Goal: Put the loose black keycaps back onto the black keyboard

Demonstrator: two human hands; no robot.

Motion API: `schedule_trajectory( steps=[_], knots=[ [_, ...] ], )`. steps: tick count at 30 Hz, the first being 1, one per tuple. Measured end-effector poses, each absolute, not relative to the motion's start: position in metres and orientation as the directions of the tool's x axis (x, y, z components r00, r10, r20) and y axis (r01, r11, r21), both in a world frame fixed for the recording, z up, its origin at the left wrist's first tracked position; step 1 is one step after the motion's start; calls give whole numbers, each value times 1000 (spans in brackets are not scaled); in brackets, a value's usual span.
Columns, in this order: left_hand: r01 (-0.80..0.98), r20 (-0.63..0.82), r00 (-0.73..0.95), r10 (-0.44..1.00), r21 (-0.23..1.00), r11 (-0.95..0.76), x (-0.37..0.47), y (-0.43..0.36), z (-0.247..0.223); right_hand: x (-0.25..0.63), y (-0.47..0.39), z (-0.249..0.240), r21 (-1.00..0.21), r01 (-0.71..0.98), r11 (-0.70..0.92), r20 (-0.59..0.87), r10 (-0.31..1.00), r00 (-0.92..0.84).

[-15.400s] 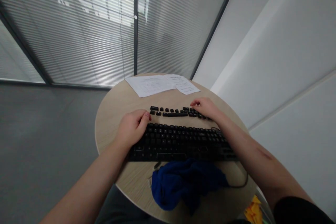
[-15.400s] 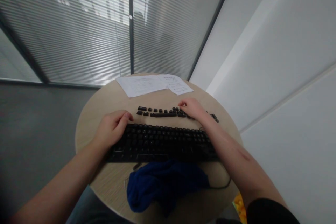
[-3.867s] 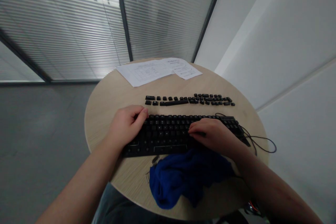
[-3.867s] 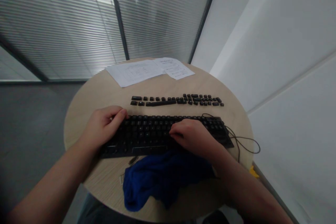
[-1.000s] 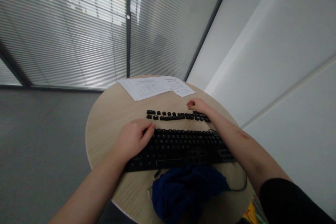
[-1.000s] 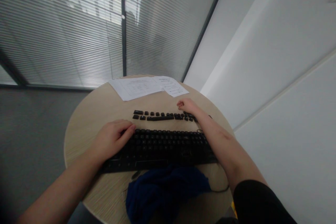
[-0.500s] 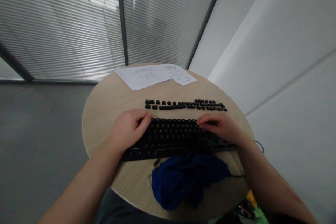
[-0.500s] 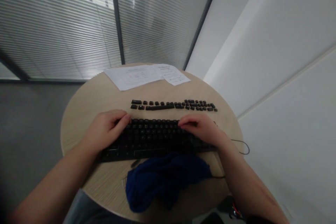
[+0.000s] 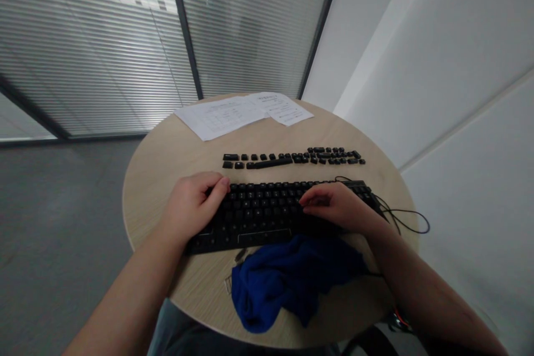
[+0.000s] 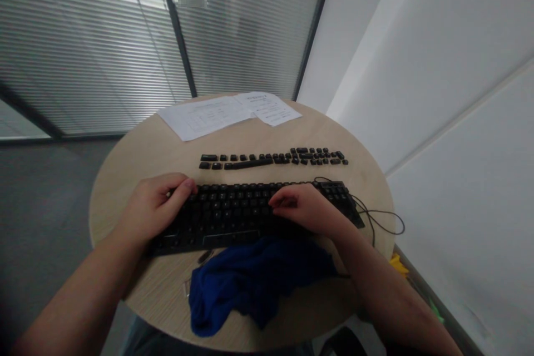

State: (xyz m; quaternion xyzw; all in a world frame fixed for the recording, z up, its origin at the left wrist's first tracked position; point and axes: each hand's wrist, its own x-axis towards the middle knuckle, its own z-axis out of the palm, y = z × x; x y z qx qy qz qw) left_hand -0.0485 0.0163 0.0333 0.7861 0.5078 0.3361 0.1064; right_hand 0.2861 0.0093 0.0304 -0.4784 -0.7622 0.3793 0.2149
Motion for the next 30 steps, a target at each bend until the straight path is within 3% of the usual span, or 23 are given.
schedule_trajectory(
  steps=[9, 19, 24, 30],
  knots=[
    [725, 402, 263, 877, 517, -455, -48, 17, 33, 275, 4, 36, -656, 672, 344, 22, 899, -438],
    [701, 399, 267, 877, 544, -461, -47, 15, 37, 280, 6, 33, -665, 659, 352, 64, 906, -419],
    [698, 394, 271, 878, 548, -461, -48, 15, 37, 279, 5, 35, -533, 718, 448, 122, 880, -459],
    [699, 394, 272, 878, 547, -461, -49, 16, 36, 284, 4, 37, -426, 736, 527, 76, 831, -551]
  ],
)
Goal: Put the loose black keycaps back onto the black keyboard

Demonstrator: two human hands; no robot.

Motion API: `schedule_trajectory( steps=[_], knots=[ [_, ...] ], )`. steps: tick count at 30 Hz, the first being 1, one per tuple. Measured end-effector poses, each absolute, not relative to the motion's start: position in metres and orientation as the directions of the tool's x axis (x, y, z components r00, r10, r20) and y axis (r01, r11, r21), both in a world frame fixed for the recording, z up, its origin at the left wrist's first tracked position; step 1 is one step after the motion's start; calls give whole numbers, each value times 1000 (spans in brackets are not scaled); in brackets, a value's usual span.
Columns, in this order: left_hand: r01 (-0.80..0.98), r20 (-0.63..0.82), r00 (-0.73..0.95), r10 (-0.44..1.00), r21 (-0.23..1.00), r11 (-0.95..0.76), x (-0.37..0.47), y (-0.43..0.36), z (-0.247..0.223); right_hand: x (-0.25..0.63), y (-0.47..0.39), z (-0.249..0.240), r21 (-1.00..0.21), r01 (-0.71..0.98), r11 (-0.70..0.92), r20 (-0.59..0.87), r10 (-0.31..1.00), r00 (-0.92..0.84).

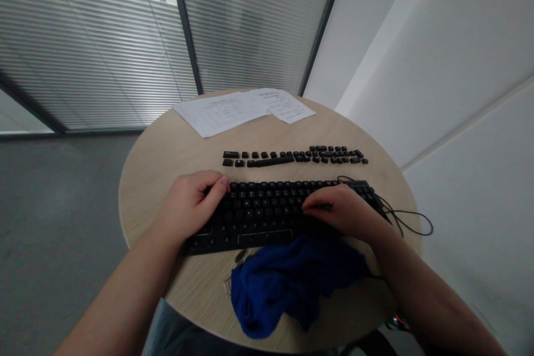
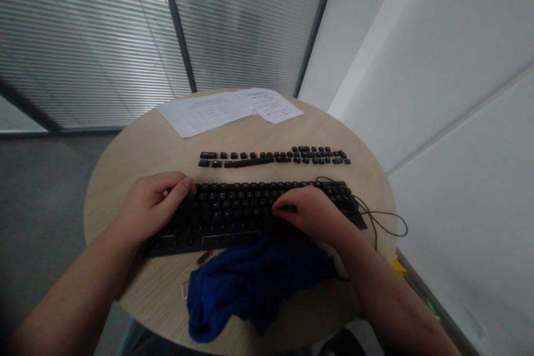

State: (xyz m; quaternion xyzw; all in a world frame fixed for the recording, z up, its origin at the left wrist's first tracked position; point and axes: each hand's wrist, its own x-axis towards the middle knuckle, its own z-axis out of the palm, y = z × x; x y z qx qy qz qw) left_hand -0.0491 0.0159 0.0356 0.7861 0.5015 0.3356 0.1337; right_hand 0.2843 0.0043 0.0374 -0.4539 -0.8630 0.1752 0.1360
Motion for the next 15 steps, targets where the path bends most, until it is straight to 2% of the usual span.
schedule_trajectory(
  steps=[9, 15],
  knots=[
    [693, 404, 266, 875, 551, -466, -49, 15, 37, 288, 1, 37, -261, 709, 656, 167, 753, -636],
    [687, 408, 272, 872, 551, -473, -50, 17, 34, 292, 5, 35, -267, 683, 680, 188, 731, -655]
  ],
)
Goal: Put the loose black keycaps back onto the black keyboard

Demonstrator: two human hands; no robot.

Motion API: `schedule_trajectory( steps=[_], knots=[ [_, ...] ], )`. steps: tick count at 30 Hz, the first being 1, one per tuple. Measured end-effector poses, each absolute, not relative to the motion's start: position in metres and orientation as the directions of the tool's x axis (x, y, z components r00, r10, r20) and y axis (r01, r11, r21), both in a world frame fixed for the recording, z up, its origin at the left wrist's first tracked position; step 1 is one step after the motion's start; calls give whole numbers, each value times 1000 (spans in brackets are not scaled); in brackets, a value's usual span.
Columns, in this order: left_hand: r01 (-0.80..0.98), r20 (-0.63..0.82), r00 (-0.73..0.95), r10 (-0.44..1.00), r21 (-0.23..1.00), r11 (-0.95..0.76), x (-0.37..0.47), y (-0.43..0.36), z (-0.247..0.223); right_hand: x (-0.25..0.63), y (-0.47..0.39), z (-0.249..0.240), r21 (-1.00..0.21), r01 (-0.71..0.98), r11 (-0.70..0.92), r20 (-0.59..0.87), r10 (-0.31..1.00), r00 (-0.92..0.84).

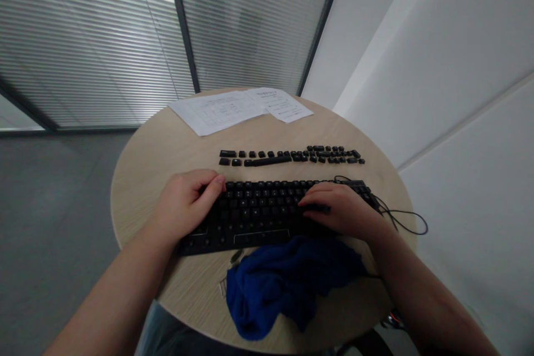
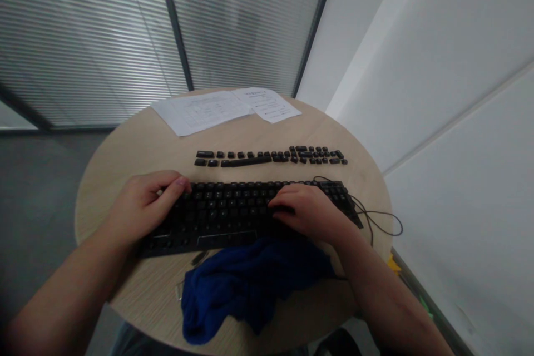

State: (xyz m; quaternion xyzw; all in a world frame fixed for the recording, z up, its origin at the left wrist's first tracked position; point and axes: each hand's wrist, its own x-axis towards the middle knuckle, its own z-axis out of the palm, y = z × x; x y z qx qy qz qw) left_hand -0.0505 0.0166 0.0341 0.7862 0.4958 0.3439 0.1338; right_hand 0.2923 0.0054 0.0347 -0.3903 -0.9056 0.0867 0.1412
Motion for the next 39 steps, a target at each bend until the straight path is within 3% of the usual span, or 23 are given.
schedule_trajectory(
  steps=[9, 22, 29, 39],
  knots=[
    [691, 398, 269, 877, 554, -463, -51, 17, 35, 289, 6, 38, -279, 607, 744, 192, 663, -723],
    [699, 380, 273, 884, 553, -454, -48, 15, 36, 292, 7, 36, -243, 618, 748, 212, 662, -719],
    [702, 386, 278, 879, 543, -461, -48, 16, 35, 287, 2, 39, -90, 666, 740, 226, 667, -710],
    [707, 383, 284, 879, 536, -462, -49, 16, 34, 299, 10, 40, -256, 610, 750, 266, 662, -701]
  ],
)
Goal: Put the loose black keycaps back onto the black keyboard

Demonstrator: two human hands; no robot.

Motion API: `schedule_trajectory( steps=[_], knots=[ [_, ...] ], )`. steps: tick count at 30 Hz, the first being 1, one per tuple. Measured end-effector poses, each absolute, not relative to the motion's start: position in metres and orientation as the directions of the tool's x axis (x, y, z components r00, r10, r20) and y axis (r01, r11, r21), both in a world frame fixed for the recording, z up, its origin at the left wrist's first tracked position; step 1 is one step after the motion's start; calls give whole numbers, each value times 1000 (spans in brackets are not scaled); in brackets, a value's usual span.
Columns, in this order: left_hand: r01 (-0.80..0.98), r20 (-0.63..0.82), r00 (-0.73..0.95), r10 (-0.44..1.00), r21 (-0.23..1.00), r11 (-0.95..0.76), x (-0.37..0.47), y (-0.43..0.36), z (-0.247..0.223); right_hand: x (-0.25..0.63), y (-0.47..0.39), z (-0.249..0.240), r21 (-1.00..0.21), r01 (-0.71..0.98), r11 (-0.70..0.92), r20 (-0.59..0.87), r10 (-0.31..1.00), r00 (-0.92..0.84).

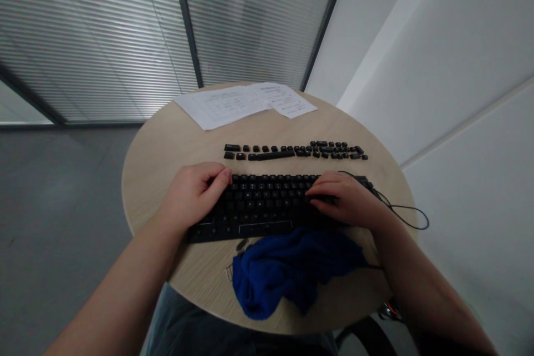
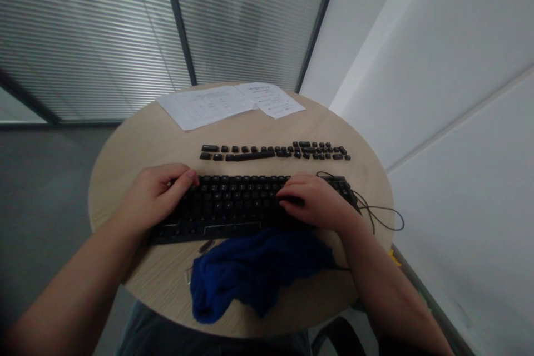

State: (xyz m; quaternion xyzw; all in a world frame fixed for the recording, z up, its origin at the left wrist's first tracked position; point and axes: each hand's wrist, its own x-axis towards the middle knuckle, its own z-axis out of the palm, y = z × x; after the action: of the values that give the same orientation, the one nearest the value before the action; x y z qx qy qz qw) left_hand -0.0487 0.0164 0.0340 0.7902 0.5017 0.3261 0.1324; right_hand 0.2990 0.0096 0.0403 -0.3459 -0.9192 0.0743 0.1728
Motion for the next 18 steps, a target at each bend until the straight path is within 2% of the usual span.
schedule_trajectory(
  steps=[4, 8, 18],
  knots=[
    [698, 385, 285, 878, 545, -465, -49, 16, 35, 293, 8, 38, -243, 611, 753, 232, 657, -717],
    [704, 376, 282, 883, 544, -457, -48, 15, 35, 289, 4, 36, -173, 639, 749, 199, 662, -722],
    [699, 397, 287, 872, 536, -474, -46, 14, 33, 291, 1, 35, -90, 644, 760, 250, 643, -724]
  ],
)
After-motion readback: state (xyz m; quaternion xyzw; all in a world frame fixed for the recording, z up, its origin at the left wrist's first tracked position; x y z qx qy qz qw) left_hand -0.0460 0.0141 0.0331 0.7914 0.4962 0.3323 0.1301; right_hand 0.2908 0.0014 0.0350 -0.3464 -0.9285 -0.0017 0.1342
